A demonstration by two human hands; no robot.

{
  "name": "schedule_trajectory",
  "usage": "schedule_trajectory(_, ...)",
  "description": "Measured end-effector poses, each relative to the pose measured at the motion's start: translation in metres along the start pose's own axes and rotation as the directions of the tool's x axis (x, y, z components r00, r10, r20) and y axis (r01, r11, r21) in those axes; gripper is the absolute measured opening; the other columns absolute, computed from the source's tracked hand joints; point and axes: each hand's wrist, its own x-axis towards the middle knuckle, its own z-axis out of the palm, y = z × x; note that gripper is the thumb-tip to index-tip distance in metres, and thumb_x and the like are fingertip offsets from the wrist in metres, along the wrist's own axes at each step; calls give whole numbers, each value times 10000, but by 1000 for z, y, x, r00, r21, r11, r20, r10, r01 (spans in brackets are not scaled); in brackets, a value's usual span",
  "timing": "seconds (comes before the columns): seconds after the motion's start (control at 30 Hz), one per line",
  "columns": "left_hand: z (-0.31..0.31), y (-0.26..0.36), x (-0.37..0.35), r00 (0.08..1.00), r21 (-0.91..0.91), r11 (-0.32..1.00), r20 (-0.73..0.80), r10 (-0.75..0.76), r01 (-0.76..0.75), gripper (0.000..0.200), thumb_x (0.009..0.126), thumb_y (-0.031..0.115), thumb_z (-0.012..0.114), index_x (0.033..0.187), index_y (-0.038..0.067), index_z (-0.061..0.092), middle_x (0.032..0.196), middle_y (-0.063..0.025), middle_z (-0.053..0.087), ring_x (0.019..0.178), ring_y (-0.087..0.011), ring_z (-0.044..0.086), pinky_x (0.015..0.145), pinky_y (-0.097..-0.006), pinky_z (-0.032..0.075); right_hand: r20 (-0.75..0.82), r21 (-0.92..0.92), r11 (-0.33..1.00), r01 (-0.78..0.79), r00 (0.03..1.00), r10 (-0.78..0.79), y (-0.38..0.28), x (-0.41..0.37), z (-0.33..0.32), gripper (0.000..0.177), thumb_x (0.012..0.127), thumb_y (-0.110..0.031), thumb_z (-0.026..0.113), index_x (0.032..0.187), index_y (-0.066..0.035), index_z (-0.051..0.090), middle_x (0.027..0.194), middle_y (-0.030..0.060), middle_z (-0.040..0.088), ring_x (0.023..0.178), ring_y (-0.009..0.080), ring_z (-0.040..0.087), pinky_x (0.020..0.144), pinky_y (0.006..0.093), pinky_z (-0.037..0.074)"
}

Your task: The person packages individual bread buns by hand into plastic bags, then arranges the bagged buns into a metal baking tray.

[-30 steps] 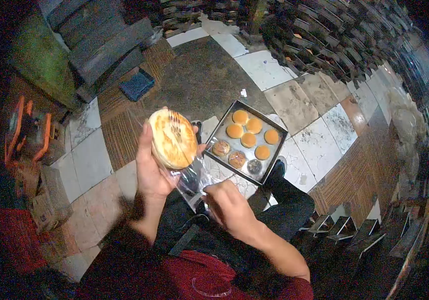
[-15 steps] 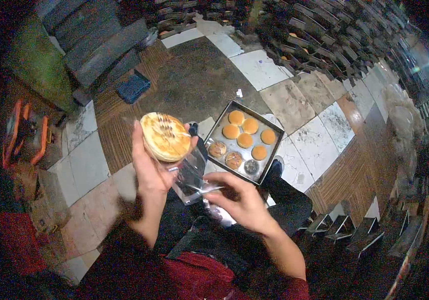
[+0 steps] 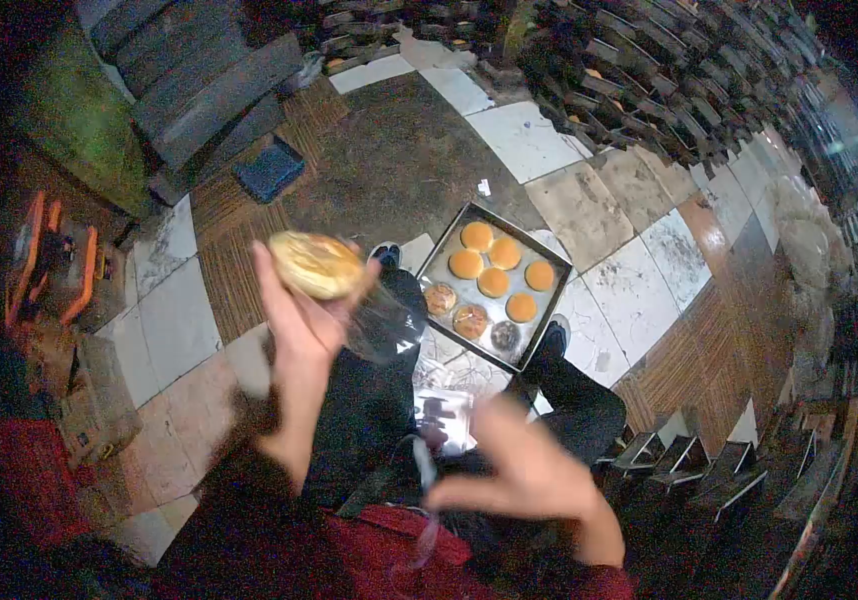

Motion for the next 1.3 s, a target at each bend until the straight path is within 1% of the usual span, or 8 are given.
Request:
schedule_trajectory(0.13,-39,-73,-116,409,667,498,303,-861,555,508,863,376,500,1176,-17,424,1080,-143,546,1044,-242,516,902,-324,426,-666,529,840,118,671,325,65,31,20,942,532,-204,836,1276,-2,295,1186,160,458,1045,261,527,883,362,453)
schedule_trajectory(0.33,0,11,-111,-253,450,879,879,-405,155,372,900,247,446,1147,-31,457,930,-149,586,904,-265,570,830,-345,454,-155,877,465,-117,849,506,91,52,118,745,709,-148,733,1282,-28,272,1127,115,480,1021,184,506,869,299,436)
schedule_trajectory(0.37,-23,20,-104,-238,450,880,880,-410,150,372,900,247,446,1147,-31,457,930,-149,586,904,-265,570,830,-345,454,-283,769,631,-104,830,481,106,54,158,690,734,-137,713,1269,-15,294,1127,122,473,1057,191,475,912,300,394)
schedule_trajectory(0.47,-48,29,-91,984,886,426,158,87,-180,183,879,150,397,924,29,527,833,-103,571,772,-185,542,724,-299,434,-339,765,624,-157,726,599,101,51,180,533,788,-137,653,1209,16,364,1107,129,487,1078,198,461,924,304,375)
schedule_trajectory(0.63,-125,-13,-46,999,998,27,-50,-8,50,264,813,187,623,977,15,508,848,-78,549,752,-156,534,691,-300,440,-327,772,573,-276,600,730,121,77,156,256,915,-223,482,839,2,578,727,10,549,689,77,456,635,235,405)
schedule_trajectory(0.97,-97,-14,-51,974,923,311,-218,-65,228,146,764,79,677,805,-16,573,675,-37,542,651,-101,504,610,-257,424,-477,580,766,-278,646,596,102,67,139,194,913,-180,478,869,2,528,692,19,515,665,95,461,619,245,405)
schedule_trajectory(1.1,-104,2,-70,778,683,380,590,217,-624,157,596,-68,667,691,-21,551,665,-74,545,635,-150,526,575,-261,406,-609,615,785,-82,583,538,37,39,109,132,906,-105,459,890,12,518,793,83,526,748,122,479,696,247,405)
schedule_trajectory(1.3,-115,-24,-69,820,594,570,465,333,-568,105,682,-51,641,747,-37,561,691,-96,548,657,-198,534,579,-282,410,-531,760,628,-167,399,748,68,38,140,158,913,-127,462,802,-17,493,732,-8,481,681,74,433,624,213,372)
